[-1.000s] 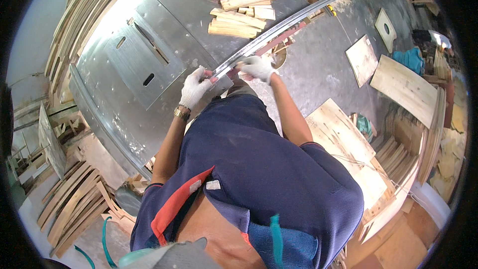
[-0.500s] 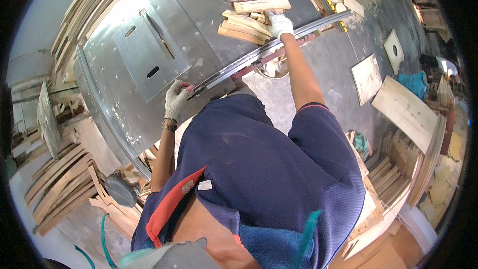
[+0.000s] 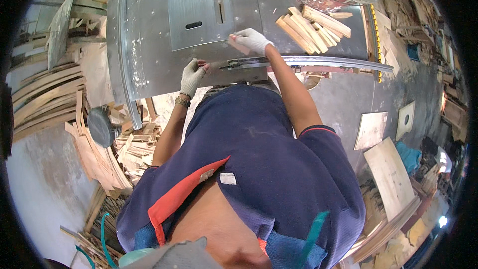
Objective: The person uses a table saw to cut small wooden blocks. They pick up each block, guide it through the saw blade, and place the cut pieces into a nearby bucket.
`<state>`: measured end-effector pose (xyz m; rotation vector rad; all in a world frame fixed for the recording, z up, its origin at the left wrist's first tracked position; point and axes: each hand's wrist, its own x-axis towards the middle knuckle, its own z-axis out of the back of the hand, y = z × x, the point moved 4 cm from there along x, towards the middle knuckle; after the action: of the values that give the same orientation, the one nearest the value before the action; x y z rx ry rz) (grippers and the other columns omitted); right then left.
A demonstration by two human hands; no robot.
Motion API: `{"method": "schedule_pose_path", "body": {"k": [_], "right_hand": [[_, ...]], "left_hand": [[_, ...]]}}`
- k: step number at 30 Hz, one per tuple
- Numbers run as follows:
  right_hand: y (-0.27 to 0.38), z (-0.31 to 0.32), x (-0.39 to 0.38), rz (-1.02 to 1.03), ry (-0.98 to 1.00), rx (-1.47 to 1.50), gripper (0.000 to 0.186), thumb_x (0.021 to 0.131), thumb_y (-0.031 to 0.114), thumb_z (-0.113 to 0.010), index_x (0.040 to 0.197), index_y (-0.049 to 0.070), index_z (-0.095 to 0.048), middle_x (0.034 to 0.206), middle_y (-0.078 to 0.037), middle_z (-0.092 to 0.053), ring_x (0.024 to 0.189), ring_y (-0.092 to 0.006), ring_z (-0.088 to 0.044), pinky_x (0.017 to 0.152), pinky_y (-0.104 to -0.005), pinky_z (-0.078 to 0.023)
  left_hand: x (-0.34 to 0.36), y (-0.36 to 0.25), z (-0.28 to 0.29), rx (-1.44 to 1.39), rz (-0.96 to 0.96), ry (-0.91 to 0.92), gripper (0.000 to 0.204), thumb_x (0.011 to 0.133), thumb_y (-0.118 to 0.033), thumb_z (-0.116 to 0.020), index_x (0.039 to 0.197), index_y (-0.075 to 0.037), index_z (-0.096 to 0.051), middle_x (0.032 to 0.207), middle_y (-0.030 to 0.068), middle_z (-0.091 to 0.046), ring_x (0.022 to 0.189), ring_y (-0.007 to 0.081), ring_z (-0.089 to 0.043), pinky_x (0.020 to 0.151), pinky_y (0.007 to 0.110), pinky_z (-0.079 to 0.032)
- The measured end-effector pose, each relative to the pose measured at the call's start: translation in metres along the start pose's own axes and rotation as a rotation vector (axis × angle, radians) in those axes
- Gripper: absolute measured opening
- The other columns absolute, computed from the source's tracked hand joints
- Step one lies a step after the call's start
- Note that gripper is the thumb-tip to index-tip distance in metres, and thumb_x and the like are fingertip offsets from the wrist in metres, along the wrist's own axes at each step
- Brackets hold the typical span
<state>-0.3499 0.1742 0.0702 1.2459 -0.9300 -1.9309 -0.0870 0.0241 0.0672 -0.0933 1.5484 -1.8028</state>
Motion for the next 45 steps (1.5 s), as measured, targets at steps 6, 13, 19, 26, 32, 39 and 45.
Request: {"method": "schedule_pose_path", "body": {"k": [6, 13, 19, 26, 32, 39, 45], "right_hand": [[0.017, -0.016, 0.022, 0.139, -0.332, -0.286, 0.042, 0.097, 0.029, -0.064, 0.123, -0.001, -0.075, 0.102, -0.019, -0.079, 0.094, -0.0290, -0.075, 0.088, -0.0396, -0.057], [-0.019, -0.007, -0.036, 0.014, -0.384, -0.358, 0.035, 0.094, 0.033, -0.064, 0.111, 0.004, -0.074, 0.103, -0.026, -0.075, 0.101, -0.0471, -0.071, 0.089, -0.0506, -0.055], [-0.038, -0.021, -0.071, -0.054, -0.467, -0.399, 0.029, 0.094, 0.027, -0.065, 0.113, 0.008, -0.075, 0.108, -0.023, -0.076, 0.104, -0.0449, -0.072, 0.092, -0.0520, -0.056], [-0.027, -0.029, -0.071, 0.024, -0.347, -0.527, 0.044, 0.089, 0.020, -0.062, 0.131, 0.008, -0.069, 0.113, -0.022, -0.075, 0.109, -0.0430, -0.071, 0.095, -0.0525, -0.055], [-0.007, -0.043, -0.055, 0.053, -0.130, -0.687, 0.077, 0.082, 0.030, -0.071, 0.154, 0.012, -0.052, 0.127, -0.022, -0.066, 0.121, -0.0419, -0.065, 0.102, -0.0502, -0.053], [-0.012, -0.057, -0.042, 0.077, -0.144, -0.864, 0.097, 0.073, 0.038, -0.087, 0.160, 0.020, -0.048, 0.138, -0.012, -0.062, 0.134, -0.0324, -0.058, 0.111, -0.0459, -0.050], [-0.016, -0.051, -0.031, 0.039, -0.033, -0.819, 0.095, 0.074, 0.035, -0.084, 0.160, 0.021, -0.047, 0.143, -0.012, -0.061, 0.137, -0.0316, -0.057, 0.113, -0.0439, -0.051]], "left_hand": [[0.032, 0.020, 0.005, 0.271, -0.179, -0.141, 0.046, 0.092, -0.032, -0.081, 0.125, -0.003, -0.069, 0.102, 0.0130, -0.075, 0.094, 0.0269, -0.075, 0.082, 0.041, -0.058], [0.073, -0.005, -0.005, 0.774, -0.446, -0.084, 0.061, 0.089, -0.025, -0.076, 0.148, -0.027, -0.059, 0.125, 0.0169, -0.062, 0.113, 0.0397, -0.067, 0.092, 0.052, -0.058], [0.106, -0.015, -0.017, 1.006, -0.535, 0.200, 0.056, 0.088, -0.025, -0.080, 0.140, -0.024, -0.061, 0.119, 0.0146, -0.064, 0.114, 0.0378, -0.068, 0.092, 0.051, -0.059], [0.083, -0.003, -0.053, 0.915, -0.536, 0.228, 0.048, 0.086, -0.027, -0.081, 0.129, -0.016, -0.061, 0.113, 0.0155, -0.070, 0.108, 0.0391, -0.072, 0.088, 0.053, -0.059], [0.068, -0.008, -0.046, 0.694, -0.427, 0.199, 0.038, 0.089, -0.028, -0.078, 0.122, -0.013, -0.065, 0.107, 0.0158, -0.072, 0.101, 0.0387, -0.072, 0.083, 0.053, -0.058], [0.060, 0.015, -0.047, 0.375, -0.160, -0.101, 0.022, 0.088, -0.023, -0.078, 0.103, -0.006, -0.077, 0.090, 0.0171, -0.077, 0.087, 0.0355, -0.075, 0.079, 0.045, -0.057], [0.059, 0.033, -0.048, 0.205, 0.053, -0.176, 0.023, 0.086, -0.022, -0.081, 0.098, -0.003, -0.082, 0.087, 0.0181, -0.077, 0.081, 0.0294, -0.075, 0.077, 0.041, -0.056]]}}
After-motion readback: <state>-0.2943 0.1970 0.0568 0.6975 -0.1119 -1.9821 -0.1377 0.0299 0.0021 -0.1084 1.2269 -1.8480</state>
